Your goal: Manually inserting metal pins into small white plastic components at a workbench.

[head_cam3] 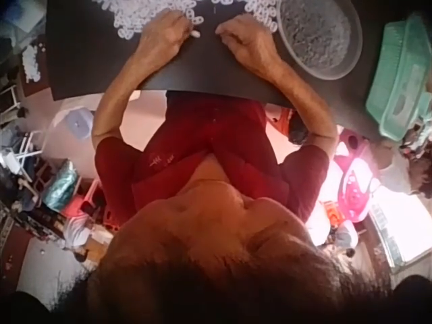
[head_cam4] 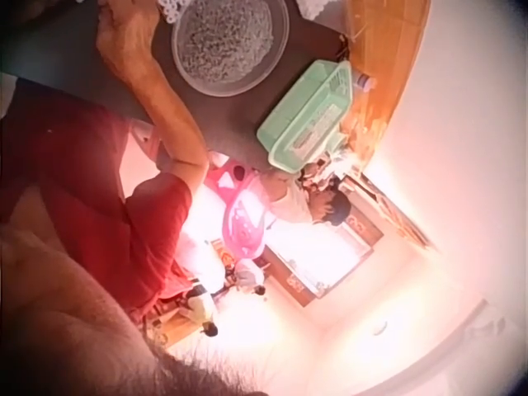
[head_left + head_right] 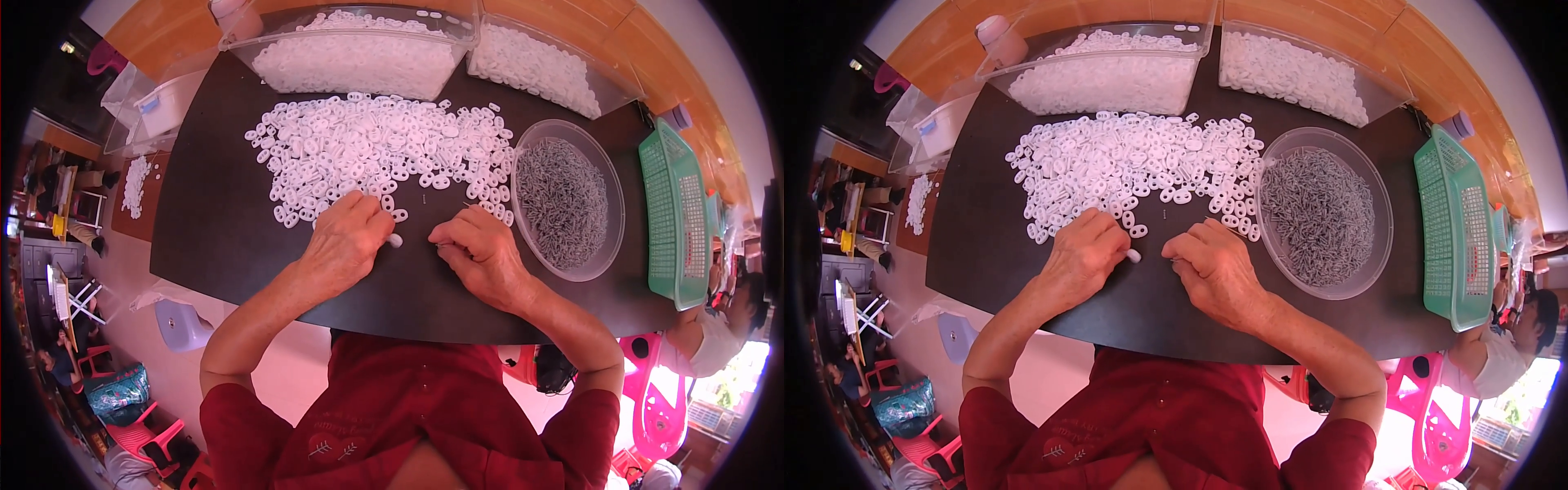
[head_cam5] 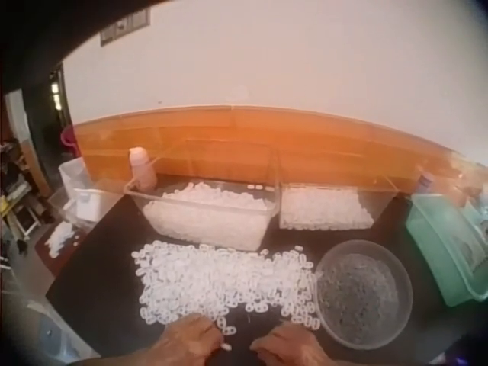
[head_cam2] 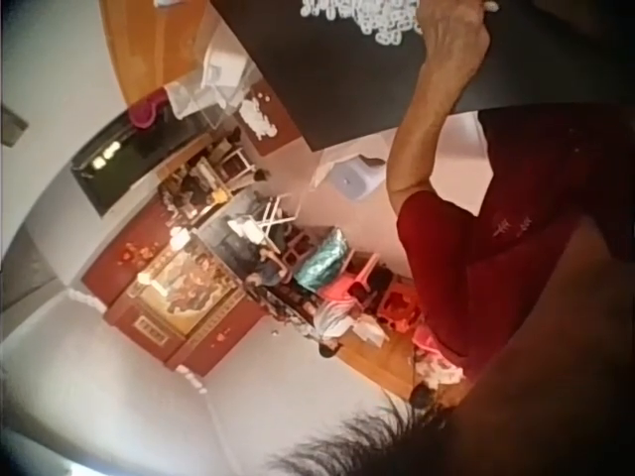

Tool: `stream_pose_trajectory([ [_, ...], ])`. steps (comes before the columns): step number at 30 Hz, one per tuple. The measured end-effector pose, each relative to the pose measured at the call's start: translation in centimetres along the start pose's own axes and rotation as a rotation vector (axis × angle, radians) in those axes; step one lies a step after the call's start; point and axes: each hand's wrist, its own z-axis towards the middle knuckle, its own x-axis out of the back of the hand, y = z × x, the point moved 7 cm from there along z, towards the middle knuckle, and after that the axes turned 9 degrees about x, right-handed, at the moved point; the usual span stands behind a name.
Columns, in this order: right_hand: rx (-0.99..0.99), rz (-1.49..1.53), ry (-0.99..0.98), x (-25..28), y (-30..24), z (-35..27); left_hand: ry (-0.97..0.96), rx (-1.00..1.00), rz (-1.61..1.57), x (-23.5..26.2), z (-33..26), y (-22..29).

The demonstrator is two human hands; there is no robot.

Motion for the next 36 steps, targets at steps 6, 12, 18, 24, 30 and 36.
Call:
stream_pose_trajectory([
  [6, 0.078, -0.045, -0.014, -1.2, -1.0, 0.8, 0.076, 0.177, -0.21, 0.4, 0.1, -0.6],
  [12, 0.061, -0.178, -0.05, -2.2, -0.3, 0.7, 0.048, 0.311, -0.392, 1.1, 0.4, -0.5],
  [18, -0.143, 0.089, 0.067, 0.3, 0.1, 0.3, -0.082, 0.702, -1.28, -1.1, -1.6, -1.5],
  [24, -0.251, 0.382, 0.174, 0.5, -1.0, -0.5, -0.095, 0.748, -1.424, -2.7, -2.6, 0.2],
  [30, -0.407, 0.504, 0.215, -0.1, -0.7, -1.7, -0.101, 0.744, -1.494, -3.7, -2.9, 1.1],
  [36, -0.422, 0.502, 0.262, -0.2, -0.5, -2.5, 0.037, 0.678, -1.587, -3.7, -3.0, 1.2],
])
